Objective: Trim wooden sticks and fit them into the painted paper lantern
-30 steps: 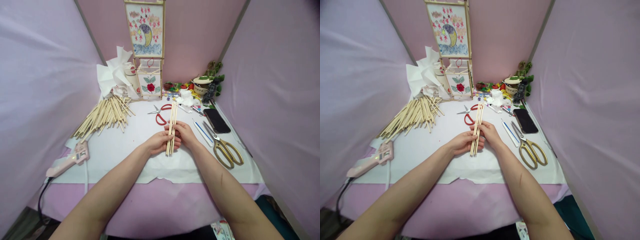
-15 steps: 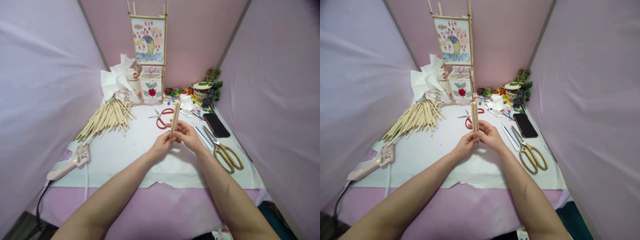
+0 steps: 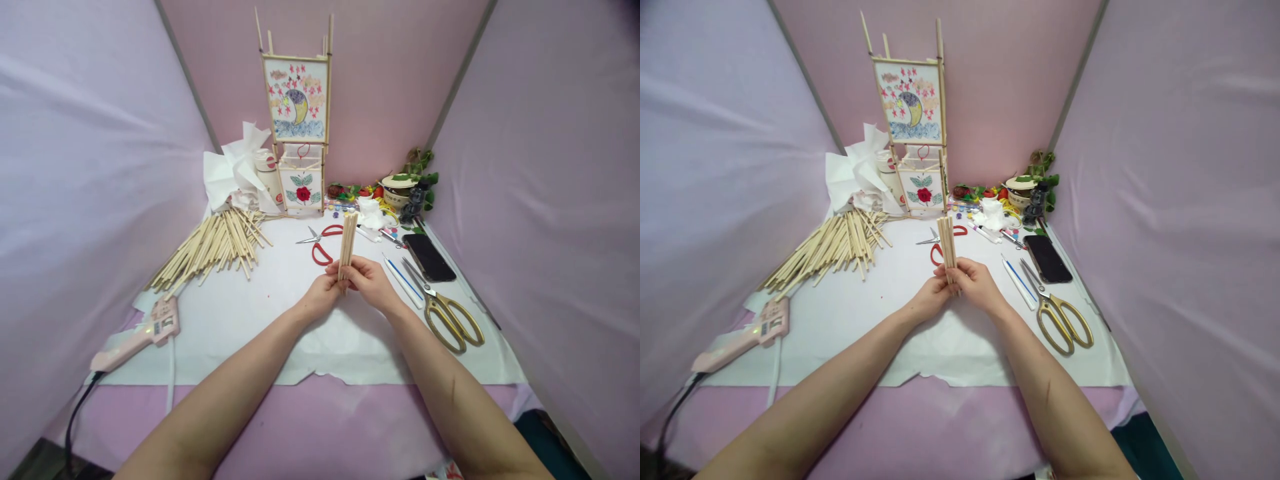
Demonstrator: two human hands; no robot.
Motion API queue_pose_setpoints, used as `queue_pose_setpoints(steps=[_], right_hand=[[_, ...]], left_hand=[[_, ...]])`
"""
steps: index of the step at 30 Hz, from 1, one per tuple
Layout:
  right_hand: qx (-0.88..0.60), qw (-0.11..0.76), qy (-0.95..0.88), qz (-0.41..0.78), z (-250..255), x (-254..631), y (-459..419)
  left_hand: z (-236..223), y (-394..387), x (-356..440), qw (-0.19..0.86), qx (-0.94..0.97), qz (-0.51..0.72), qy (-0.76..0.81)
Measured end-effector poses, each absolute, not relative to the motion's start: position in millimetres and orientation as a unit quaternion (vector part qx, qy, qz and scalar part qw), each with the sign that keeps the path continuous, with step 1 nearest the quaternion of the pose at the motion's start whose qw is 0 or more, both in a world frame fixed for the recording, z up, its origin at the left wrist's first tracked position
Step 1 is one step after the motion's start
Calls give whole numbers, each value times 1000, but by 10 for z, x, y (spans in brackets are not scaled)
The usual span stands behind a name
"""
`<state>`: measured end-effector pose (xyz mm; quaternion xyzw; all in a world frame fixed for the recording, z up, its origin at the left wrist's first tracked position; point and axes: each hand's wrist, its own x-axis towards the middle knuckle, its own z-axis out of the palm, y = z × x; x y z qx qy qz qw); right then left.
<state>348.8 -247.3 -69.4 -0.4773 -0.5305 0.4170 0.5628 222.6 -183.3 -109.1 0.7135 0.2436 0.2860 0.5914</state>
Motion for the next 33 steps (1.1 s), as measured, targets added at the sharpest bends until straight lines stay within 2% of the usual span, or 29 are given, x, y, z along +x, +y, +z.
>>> queue_pose_setpoints(steps=[5,14,20,25,28,33], right_hand=[[-488,563,-536,398,-681,3454,-2482],[-526,589,-431,438,-856,3498,-2380],[-522,589,-425,447,-911,3463,-2338],[-562,612,-468,302,-815,3355,-2732],[-625,581,-477,210,-807,3297,-3366],[-787,527,-307,96,-1205,3385,-4662]], left_hand=[[-1096,-1854,2218,604,711,280,228],[-984,-1948,2165,825,525,126,165],[-977,-1951,2158,837,501,118,185],[-966,-1953,2183,824,483,218,200],[-961,-1921,2199,808,456,287,237],[-978,-1893,2231,790,454,318,262]])
